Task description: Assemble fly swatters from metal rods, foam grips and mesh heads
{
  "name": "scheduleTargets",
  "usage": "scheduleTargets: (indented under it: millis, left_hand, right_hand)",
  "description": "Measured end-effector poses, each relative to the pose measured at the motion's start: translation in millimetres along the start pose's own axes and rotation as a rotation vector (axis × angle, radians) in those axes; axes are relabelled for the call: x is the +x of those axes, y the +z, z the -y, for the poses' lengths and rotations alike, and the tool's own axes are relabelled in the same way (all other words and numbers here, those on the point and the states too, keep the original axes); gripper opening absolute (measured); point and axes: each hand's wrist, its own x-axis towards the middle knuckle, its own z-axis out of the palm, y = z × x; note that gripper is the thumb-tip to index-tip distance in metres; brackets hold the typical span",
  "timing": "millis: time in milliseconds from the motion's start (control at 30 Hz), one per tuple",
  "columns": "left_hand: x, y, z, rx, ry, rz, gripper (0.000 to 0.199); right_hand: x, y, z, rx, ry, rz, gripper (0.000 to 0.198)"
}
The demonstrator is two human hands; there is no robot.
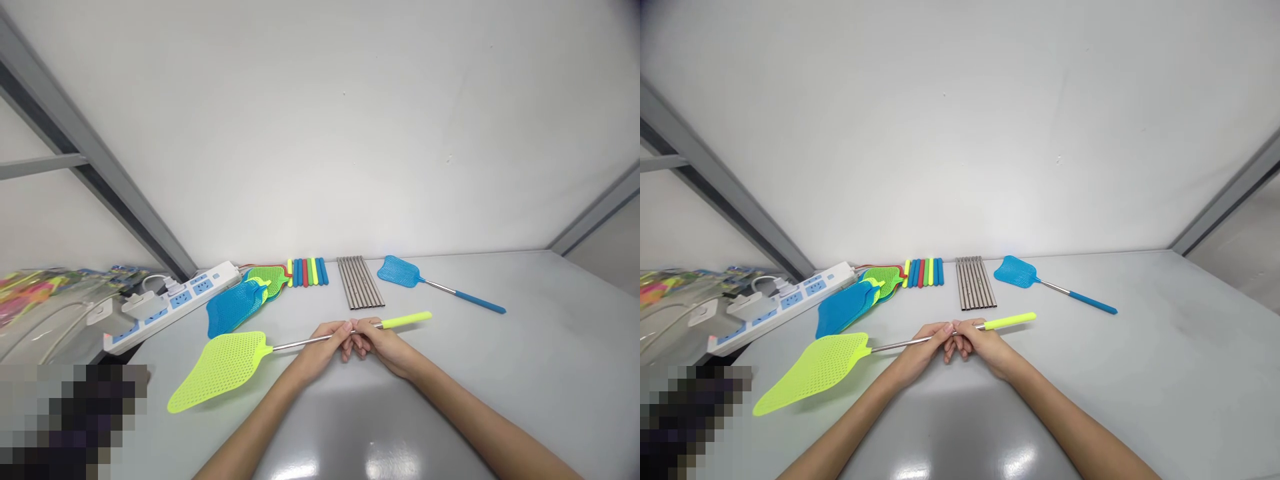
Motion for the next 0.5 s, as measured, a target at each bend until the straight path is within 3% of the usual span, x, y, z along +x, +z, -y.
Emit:
scheduleTargets:
  millis: [333, 500]
  left_hand:
    - [1.5, 0.3, 4.6, -0.073, -0.042, 0.066, 0.038]
    - [2.4, 2.7, 5.1, -0.099, -0.042, 0.030, 0.037]
  right_hand:
    - [2.1, -4.1, -2.4, 0.068, 0.015, 0.040, 0.031]
    - [5.0, -8.3, -6.9, 0.164, 0.025, 0.022, 0.032]
